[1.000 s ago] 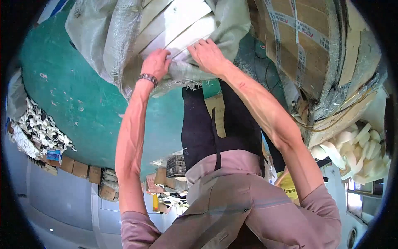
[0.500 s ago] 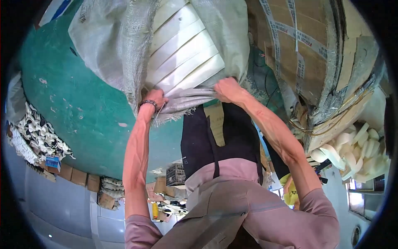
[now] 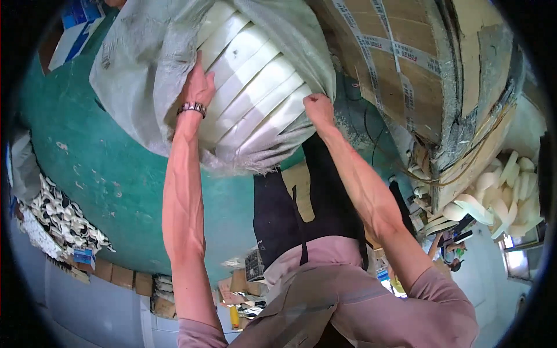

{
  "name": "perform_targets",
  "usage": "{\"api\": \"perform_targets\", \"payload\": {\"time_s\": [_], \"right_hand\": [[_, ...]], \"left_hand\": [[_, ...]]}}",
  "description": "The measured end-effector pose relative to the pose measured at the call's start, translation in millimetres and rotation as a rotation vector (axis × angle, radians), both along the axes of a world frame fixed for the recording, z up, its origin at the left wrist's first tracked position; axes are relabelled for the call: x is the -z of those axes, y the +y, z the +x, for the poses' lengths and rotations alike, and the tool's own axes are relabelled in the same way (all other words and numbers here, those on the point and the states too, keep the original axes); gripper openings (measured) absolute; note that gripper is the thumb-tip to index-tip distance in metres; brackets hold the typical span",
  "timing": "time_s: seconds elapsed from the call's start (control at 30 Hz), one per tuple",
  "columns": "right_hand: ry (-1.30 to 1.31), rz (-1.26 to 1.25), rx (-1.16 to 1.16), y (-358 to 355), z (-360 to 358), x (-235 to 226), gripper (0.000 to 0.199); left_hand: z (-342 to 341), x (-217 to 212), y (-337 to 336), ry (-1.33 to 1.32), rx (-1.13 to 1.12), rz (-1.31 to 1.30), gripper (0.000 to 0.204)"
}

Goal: Spraying glue on white foam pads and stacking them on a workbench to bond them.

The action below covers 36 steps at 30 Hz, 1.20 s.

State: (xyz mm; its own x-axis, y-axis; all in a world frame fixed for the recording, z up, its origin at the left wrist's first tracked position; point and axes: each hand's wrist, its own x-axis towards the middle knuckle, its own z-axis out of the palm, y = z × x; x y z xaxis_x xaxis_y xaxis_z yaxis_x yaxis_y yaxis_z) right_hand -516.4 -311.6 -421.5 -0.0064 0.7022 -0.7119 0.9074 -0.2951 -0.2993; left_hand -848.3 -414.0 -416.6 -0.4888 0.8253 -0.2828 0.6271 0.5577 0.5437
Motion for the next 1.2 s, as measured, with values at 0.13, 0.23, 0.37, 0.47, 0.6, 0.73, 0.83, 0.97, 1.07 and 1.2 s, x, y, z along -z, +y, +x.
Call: {"api": "perform_targets", "payload": {"time_s": [0.13, 0.23, 0.37, 0.47, 0.6, 0.73, 0.83, 0.97, 1.07, 1.2], "right_hand": [[-0.039, 0.079, 0.119, -10.5, -22.9, -12.7, 0.051], [-0.053, 0.041, 0.174, -20.3, -29.2, -19.5, 0.056], [-0.045, -0.085, 0.422, -19.9, -14.8, -11.4, 0.058], [0.362, -0.557, 0.833, -14.0, 8.1, 3.6, 0.059], [0.857, -0.752, 1.002, -9.3, 6.5, 28.9, 0.059], [0.932, -0.866, 1.203, -36.9, -7.6, 20.5, 0.064], [0.944, -0.790, 1.178, -53.0, -24.4, -9.8, 0.063], [0.890, -0.727, 1.182, -74.5, -26.0, -50.1, 0.061], [0.800, -0.672, 1.125, -97.4, -38.1, -100.8, 0.062], [0.882, -0.449, 1.094, -110.0, 8.8, -162.1, 0.064]], "left_hand": [[-1.2, -14.5, 30.4, 0.175, 0.062, -0.252, 0.074], [-0.9, -6.0, 34.6, 0.166, 0.037, -0.264, 0.067], [-10.5, 2.3, 50.2, -0.031, -0.077, -0.384, 0.089], [-29.3, 1.9, 70.6, -0.276, 0.116, -0.453, 0.109], [-54.6, 30.6, 75.3, -0.502, 0.136, -0.349, 0.099], [-55.7, 40.6, 69.8, -0.464, 0.092, -0.452, 0.098], [-42.0, 26.2, 36.1, -0.388, 0.055, -0.384, 0.091], [-21.0, -11.5, 2.1, -0.381, -0.100, -0.112, 0.078], [-33.0, -37.0, -28.3, -0.395, -0.151, 0.202, 0.071], [-2.5, -94.4, -46.2, -0.841, -0.597, 0.191, 0.071]]}}
